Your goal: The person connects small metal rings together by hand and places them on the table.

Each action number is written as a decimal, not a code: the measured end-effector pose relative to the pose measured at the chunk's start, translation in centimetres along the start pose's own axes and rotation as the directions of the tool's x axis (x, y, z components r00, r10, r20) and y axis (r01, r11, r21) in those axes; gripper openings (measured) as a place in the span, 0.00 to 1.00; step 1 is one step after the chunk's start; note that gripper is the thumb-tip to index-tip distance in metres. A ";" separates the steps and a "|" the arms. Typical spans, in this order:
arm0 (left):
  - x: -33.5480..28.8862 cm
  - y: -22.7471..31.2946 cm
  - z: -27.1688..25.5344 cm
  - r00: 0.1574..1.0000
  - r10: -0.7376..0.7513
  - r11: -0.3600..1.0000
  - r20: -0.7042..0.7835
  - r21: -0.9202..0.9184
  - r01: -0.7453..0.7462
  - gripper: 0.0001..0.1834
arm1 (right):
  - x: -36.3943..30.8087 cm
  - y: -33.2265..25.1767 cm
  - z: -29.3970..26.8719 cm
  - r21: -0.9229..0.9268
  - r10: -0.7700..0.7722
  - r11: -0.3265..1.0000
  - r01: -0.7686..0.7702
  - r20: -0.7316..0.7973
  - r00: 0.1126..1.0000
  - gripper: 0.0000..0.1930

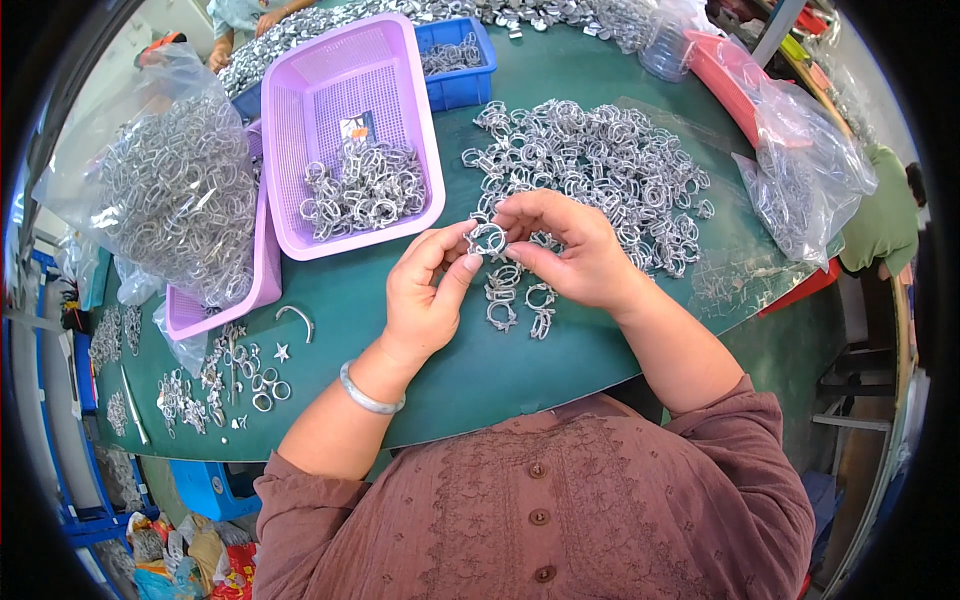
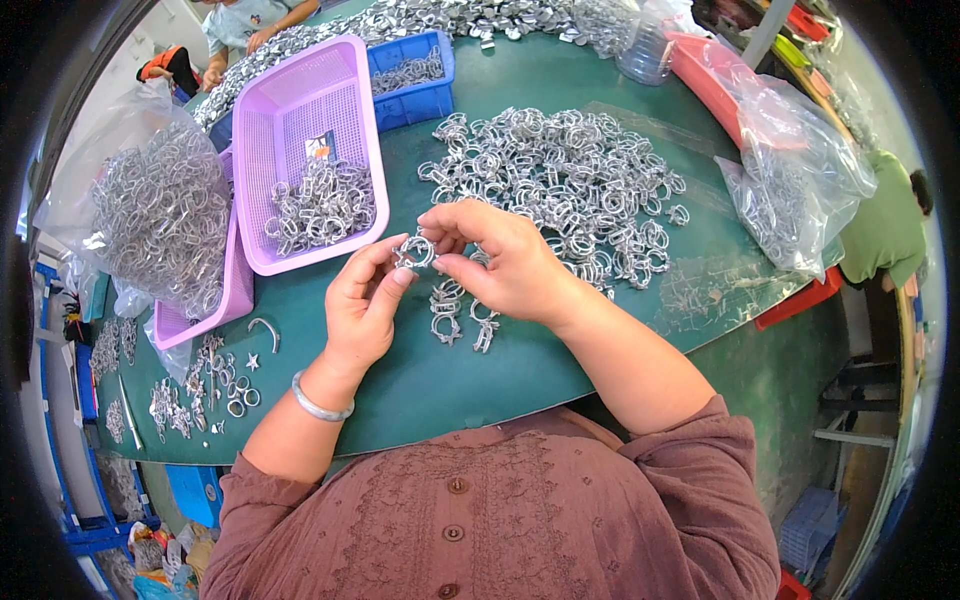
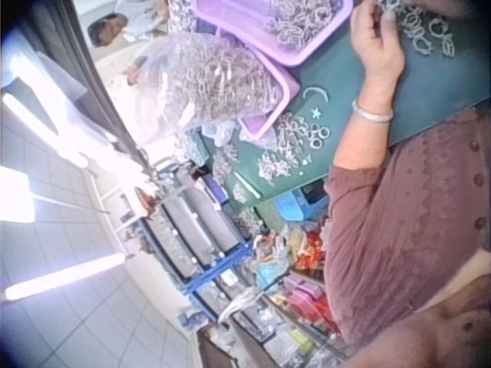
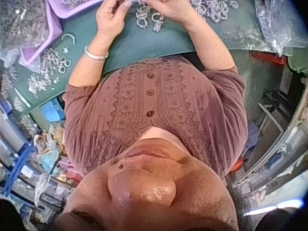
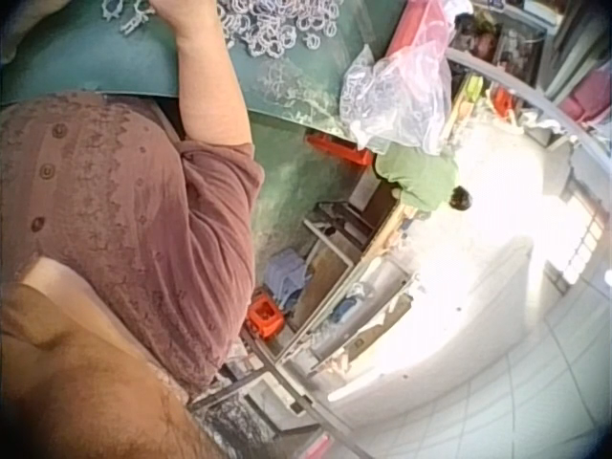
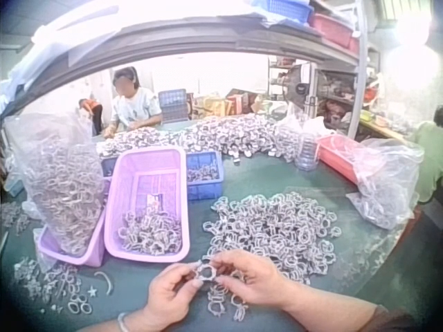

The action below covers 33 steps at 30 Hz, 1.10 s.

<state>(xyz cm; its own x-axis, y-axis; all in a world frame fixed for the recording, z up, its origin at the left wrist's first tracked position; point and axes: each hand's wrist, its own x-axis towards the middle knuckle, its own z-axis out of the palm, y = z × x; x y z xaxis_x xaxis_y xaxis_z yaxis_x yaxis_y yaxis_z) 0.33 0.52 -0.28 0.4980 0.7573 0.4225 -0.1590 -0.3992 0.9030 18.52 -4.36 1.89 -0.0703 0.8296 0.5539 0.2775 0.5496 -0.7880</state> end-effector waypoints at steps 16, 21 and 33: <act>-0.1 -0.4 -0.3 0.998 -0.013 1.000 0.055 0.001 0.013 0.15 | 0.4 -0.4 -0.4 -0.185 -0.125 0.974 0.132 0.050 0.991 0.07; -0.1 -0.5 -0.3 0.997 -0.048 0.998 0.063 -0.027 0.049 0.15 | 0.5 -0.5 -0.4 -0.202 -0.123 0.971 0.131 0.050 0.991 0.08; -0.1 -0.1 -0.3 0.989 -0.111 0.978 0.100 -0.164 0.126 0.13 | 0.6 -0.7 -0.5 -0.181 -0.100 0.978 0.105 0.038 0.994 0.07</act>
<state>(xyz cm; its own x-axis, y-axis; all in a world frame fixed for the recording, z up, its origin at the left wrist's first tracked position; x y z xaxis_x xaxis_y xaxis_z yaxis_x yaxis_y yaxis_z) 0.01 0.63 -0.42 0.5953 0.7414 0.3098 -0.2325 -0.2101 0.9496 18.77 -4.29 2.87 -0.1341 0.7737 0.6192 0.4373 0.6069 -0.6636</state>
